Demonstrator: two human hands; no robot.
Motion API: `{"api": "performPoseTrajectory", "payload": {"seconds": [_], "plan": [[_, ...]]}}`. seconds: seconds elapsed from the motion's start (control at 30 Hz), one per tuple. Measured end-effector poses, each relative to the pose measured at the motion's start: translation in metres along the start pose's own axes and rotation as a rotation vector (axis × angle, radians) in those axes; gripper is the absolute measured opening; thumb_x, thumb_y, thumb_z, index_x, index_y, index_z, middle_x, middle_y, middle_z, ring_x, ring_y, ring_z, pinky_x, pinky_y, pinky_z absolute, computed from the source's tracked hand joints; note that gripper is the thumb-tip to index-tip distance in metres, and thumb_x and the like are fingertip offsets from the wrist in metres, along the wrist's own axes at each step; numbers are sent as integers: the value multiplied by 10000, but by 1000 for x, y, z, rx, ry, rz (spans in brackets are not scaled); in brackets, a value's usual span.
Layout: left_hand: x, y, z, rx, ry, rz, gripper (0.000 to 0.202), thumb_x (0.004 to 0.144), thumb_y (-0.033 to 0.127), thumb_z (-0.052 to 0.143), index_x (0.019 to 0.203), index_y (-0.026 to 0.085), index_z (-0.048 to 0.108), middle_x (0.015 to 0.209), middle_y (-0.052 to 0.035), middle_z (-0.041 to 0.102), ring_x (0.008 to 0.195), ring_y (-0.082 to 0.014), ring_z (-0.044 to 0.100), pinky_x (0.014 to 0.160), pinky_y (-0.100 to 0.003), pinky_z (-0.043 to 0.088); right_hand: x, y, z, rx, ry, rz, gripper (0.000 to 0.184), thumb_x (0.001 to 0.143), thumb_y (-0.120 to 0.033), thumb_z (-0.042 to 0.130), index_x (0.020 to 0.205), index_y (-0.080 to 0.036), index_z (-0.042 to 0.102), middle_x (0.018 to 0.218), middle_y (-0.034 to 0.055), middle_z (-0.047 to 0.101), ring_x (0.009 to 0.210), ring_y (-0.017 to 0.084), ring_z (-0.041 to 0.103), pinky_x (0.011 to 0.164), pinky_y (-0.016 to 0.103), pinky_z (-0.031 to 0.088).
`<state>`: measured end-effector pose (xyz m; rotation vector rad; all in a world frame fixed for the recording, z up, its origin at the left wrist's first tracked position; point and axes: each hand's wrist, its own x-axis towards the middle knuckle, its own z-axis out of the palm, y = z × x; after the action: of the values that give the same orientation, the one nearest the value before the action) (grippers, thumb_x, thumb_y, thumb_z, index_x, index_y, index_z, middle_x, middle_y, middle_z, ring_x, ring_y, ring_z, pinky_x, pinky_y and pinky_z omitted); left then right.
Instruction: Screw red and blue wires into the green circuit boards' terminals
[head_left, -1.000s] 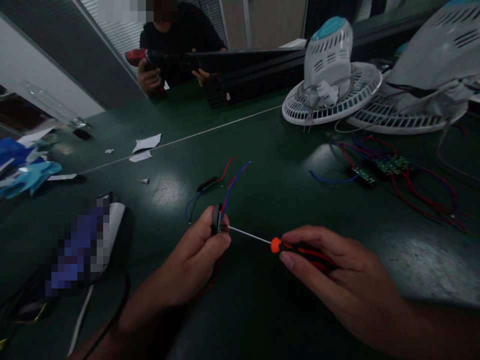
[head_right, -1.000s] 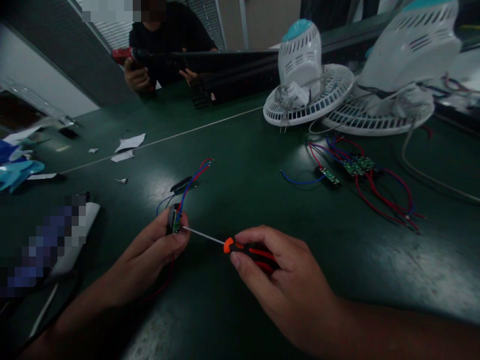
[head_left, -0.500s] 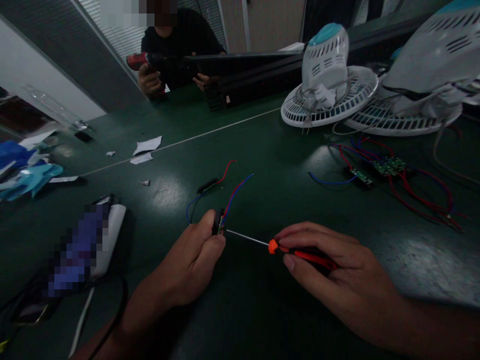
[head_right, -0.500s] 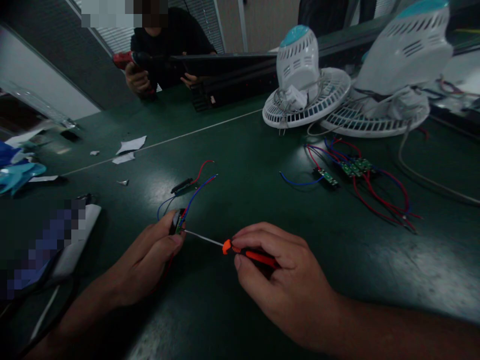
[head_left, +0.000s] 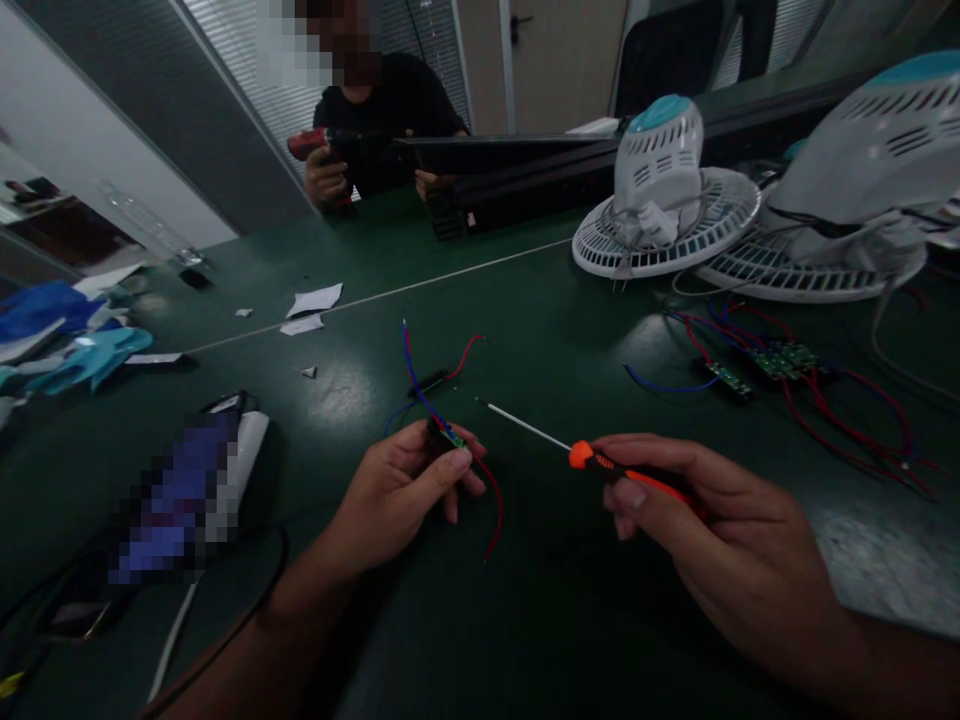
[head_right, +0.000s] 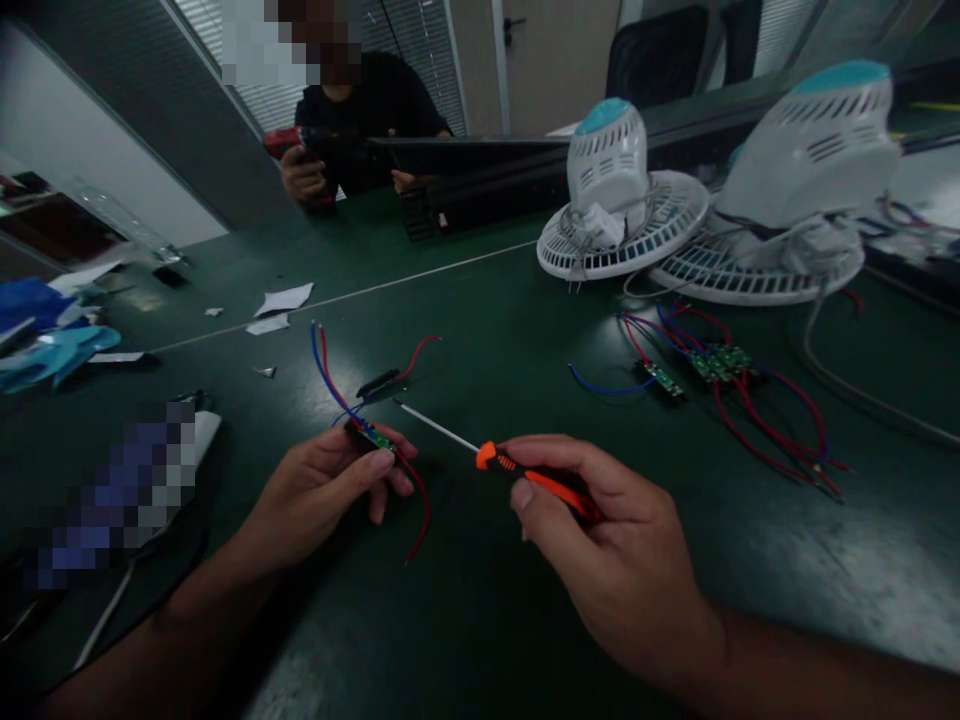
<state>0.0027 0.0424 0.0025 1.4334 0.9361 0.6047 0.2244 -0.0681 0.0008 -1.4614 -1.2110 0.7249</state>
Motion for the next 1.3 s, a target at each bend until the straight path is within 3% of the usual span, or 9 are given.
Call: {"api": "performPoseTrajectory", "payload": {"seconds": [0.17,0.33,0.47,0.67,1.0,1.3], "plan": [[2,-2,-2,-82,26,19,203,876,226,651,1062,144,664,934,-56,732,756,-130,688,663,-217,551,2,2,-1,-7,5,26,198,858,-291,616,1029,-210,676,572,-29,655,409,103,560,354,197,455],[1,-2,-4,-94,20,-16,286,902,213,622,1177,137,646,1000,-70,736,837,-146,701,754,-242,549,-1,2,-2,-100,-29,3,175,818,-259,643,959,-225,740,593,-3,697,450,128,601,376,220,448],[0,-3,-3,-99,25,-25,329,899,221,628,1215,131,632,1048,-91,744,869,-165,703,768,-264,551,0,0,-1,-152,-26,-7,171,810,-241,630,923,-211,754,626,14,737,466,143,637,382,231,469],[-1,-3,-4,-117,-8,-29,320,907,218,624,1220,152,638,1058,-80,754,892,-161,708,811,-260,551,3,-3,1,-183,-8,-59,147,783,-228,645,879,-225,757,804,21,804,629,150,733,550,219,576],[-3,-3,-5,-164,-54,-1,309,897,214,645,1202,168,656,1064,-76,758,901,-162,715,879,-277,550,1,-3,-1,-210,-20,-63,163,794,-210,626,896,-211,754,779,32,804,576,162,726,441,233,547],[-5,-3,-6,-96,-86,14,274,910,225,622,1176,183,674,1056,-70,748,904,-173,704,896,-303,540,2,-3,2,-191,-34,-63,164,792,-208,618,882,-221,754,806,32,805,638,170,744,522,242,594]]}}
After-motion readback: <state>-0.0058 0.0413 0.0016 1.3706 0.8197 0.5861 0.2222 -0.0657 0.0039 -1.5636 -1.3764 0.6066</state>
